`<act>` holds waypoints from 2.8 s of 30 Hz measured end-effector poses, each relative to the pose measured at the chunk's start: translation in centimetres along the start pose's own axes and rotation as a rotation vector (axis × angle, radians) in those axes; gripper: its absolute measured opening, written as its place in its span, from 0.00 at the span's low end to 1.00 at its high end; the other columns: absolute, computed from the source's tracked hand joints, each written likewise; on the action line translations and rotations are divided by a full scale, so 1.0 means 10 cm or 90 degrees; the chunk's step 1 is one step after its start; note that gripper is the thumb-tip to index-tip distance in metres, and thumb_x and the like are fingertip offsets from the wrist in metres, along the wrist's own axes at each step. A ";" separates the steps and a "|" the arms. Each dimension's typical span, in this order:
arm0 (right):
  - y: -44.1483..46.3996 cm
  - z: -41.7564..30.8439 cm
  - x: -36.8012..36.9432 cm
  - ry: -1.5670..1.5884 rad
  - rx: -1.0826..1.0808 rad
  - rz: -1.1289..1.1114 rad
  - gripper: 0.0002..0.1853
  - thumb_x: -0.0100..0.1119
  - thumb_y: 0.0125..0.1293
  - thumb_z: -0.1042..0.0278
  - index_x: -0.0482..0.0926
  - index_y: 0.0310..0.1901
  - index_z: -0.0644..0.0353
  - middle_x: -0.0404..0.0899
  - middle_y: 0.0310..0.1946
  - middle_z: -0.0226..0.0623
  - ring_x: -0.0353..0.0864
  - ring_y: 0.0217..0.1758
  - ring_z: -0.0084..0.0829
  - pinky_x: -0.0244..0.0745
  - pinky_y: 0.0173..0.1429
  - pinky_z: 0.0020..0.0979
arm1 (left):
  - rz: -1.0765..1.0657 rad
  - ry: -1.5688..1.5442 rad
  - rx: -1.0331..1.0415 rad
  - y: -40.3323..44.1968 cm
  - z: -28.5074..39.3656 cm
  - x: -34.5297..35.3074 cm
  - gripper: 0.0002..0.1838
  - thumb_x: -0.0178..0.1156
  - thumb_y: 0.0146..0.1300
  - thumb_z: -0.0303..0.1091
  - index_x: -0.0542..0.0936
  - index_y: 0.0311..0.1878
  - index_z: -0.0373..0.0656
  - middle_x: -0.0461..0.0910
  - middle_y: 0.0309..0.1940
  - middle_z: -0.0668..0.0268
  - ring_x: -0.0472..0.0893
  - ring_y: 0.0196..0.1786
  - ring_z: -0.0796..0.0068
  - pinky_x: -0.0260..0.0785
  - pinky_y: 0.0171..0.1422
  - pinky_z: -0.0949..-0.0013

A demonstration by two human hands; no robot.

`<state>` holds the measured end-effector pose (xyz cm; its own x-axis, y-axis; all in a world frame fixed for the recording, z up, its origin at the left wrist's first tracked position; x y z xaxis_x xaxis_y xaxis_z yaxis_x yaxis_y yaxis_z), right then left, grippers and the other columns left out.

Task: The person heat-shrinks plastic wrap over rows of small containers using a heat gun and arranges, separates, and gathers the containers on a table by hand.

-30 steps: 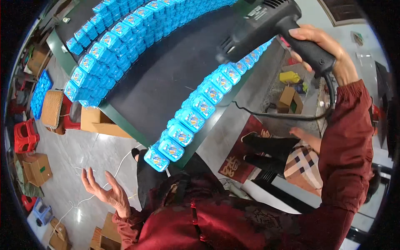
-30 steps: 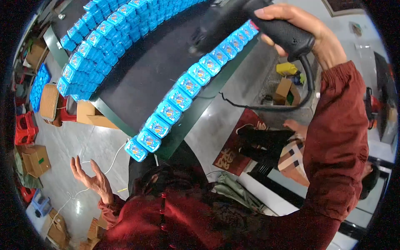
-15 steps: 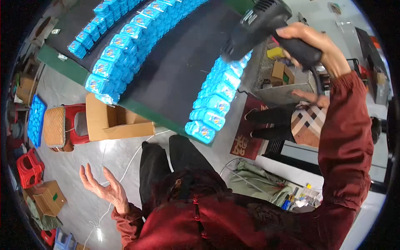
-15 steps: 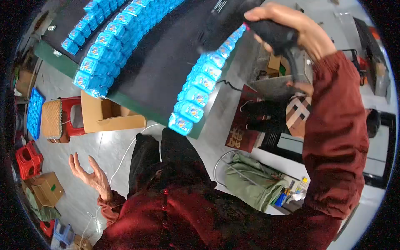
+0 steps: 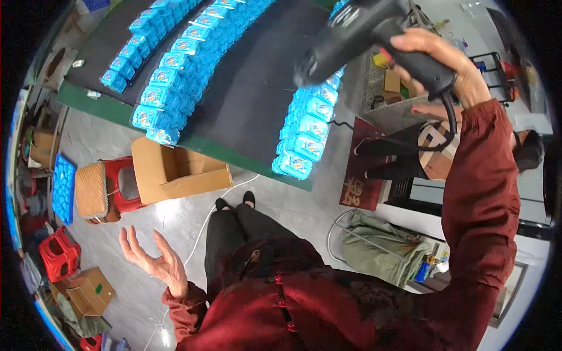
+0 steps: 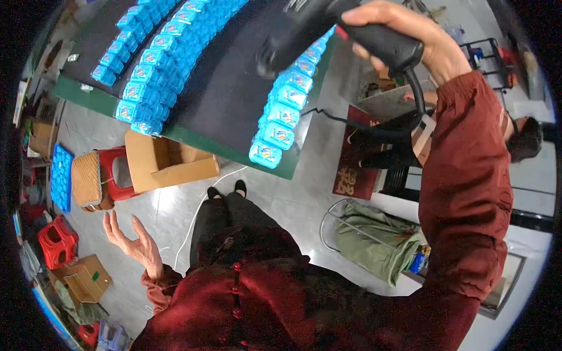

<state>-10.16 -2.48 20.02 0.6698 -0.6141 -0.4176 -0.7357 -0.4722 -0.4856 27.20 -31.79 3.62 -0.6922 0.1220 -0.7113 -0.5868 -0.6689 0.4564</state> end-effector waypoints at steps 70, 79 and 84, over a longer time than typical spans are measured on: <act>-1.45 4.19 1.14 0.643 0.026 -0.025 0.12 0.54 0.56 0.65 0.68 0.38 0.62 0.73 0.22 0.39 0.67 0.12 0.25 0.61 0.15 0.20 | -0.302 -0.054 0.183 0.02 1.18 0.84 0.24 0.58 0.54 0.29 0.68 0.56 0.45 0.63 0.58 0.58 0.67 0.54 0.63 0.62 0.53 0.64; -1.44 3.98 1.01 0.797 0.064 0.370 0.13 0.56 0.56 0.66 0.70 0.40 0.63 0.73 0.21 0.37 0.68 0.14 0.23 0.63 0.16 0.19 | -0.311 -0.054 0.281 0.20 1.17 1.00 0.25 0.59 0.53 0.27 0.69 0.56 0.44 0.65 0.57 0.57 0.69 0.51 0.64 0.65 0.49 0.66; -1.80 4.00 1.53 0.714 0.124 0.410 0.16 0.54 0.59 0.64 0.70 0.45 0.64 0.74 0.26 0.39 0.71 0.19 0.25 0.65 0.20 0.21 | -0.285 -0.116 0.310 0.53 1.04 0.80 0.25 0.58 0.53 0.25 0.68 0.56 0.42 0.65 0.58 0.56 0.68 0.53 0.62 0.63 0.53 0.64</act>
<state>17.38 21.95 -8.36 -0.3124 -0.9284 0.2013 -0.8006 0.1433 -0.5818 14.16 -26.70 5.94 -0.3737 0.4602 -0.8054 -0.9253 -0.1246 0.3582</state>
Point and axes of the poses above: each hand's wrist, its own y-axis towards the middle knuckle, its own x-axis out of the palm, z = x × y, the point moved 8 cm from there along y, towards the middle knuckle
